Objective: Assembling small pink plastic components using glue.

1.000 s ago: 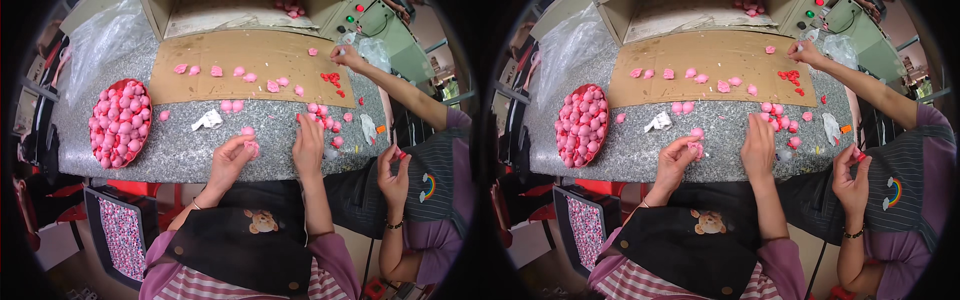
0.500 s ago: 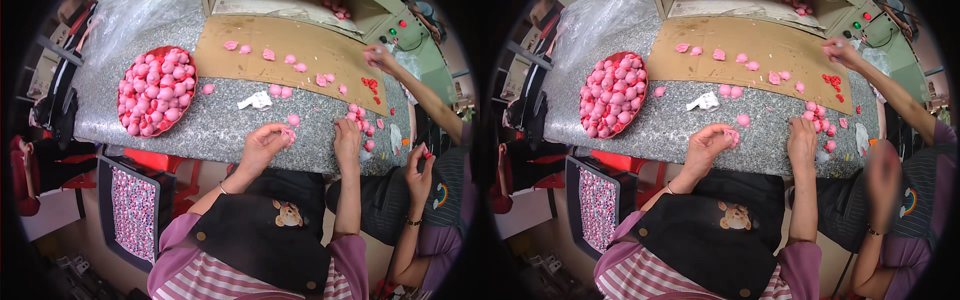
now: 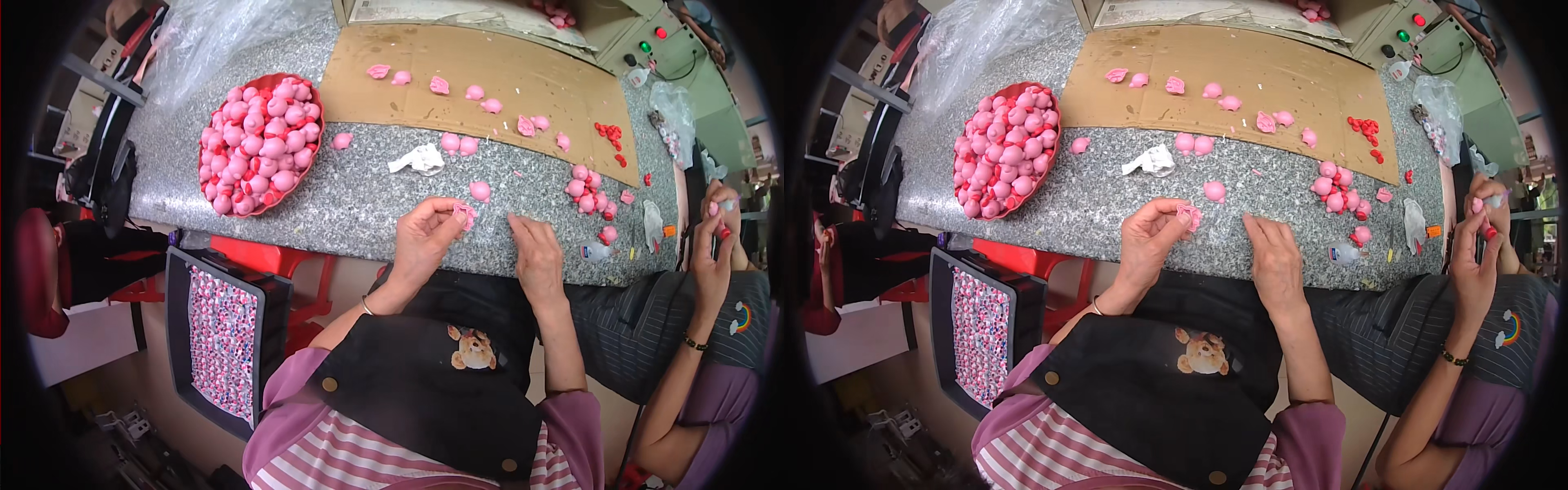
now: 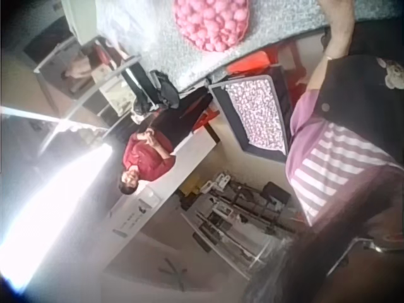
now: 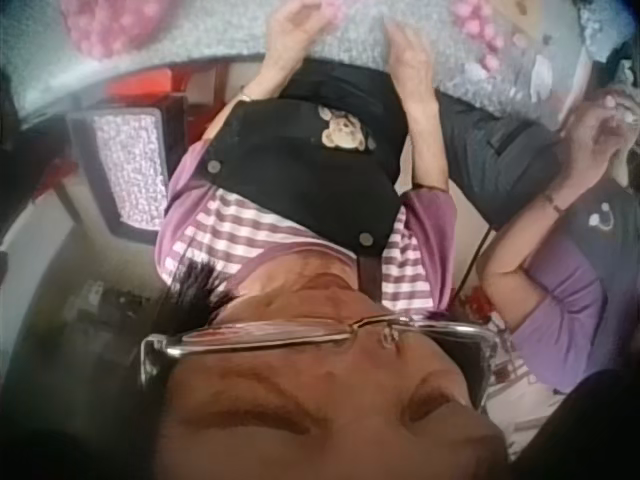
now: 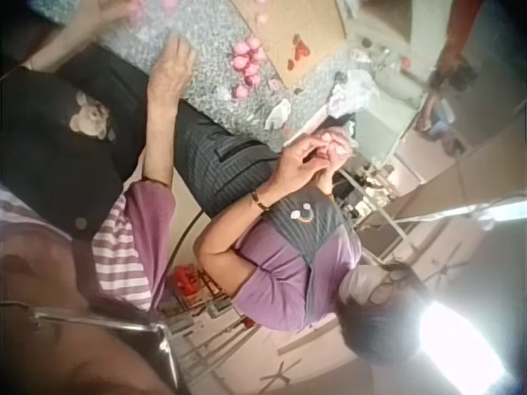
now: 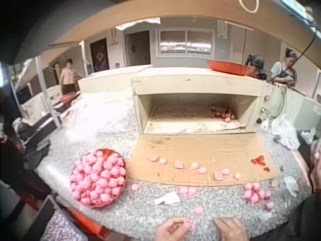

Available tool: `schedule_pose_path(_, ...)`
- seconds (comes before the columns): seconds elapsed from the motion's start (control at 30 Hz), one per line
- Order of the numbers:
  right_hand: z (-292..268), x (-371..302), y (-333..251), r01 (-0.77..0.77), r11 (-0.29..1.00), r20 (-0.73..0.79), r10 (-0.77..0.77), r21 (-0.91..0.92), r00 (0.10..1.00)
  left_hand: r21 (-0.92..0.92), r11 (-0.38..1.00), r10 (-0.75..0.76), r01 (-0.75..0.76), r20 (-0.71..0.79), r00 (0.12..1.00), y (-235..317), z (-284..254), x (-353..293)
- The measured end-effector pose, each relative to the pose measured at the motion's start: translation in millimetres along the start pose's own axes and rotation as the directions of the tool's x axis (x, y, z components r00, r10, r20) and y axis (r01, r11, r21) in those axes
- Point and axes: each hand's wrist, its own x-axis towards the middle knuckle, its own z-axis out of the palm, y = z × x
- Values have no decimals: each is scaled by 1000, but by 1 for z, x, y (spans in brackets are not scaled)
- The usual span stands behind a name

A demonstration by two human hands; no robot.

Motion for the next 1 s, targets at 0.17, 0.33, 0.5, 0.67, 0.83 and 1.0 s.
schedule_pose_path(0.17,-10,3,3,3,997,114,-13,83,993,-10,1000,26,-26,-23,999,-2,4,-2)
schedule_pose_path(0.33,-18,-3,2,-27,995,145,14,94,989,31,999,40,-40,-18,999,-3,2,0)
schedule_pose_path(0.5,-22,-7,5,-82,994,150,71,67,986,52,996,75,-74,-20,997,-4,9,-1)
schedule_pose_path(0.67,-21,-16,8,-135,952,16,136,276,991,64,991,117,-116,0,993,-9,13,-3)
schedule_pose_path(0.83,-10,-17,-22,-327,403,152,409,855,900,97,990,106,-107,14,994,-10,20,-9)
schedule_pose_path(1.0,-3,-4,-28,-274,294,144,398,916,906,166,971,169,-171,22,985,-9,22,-12)
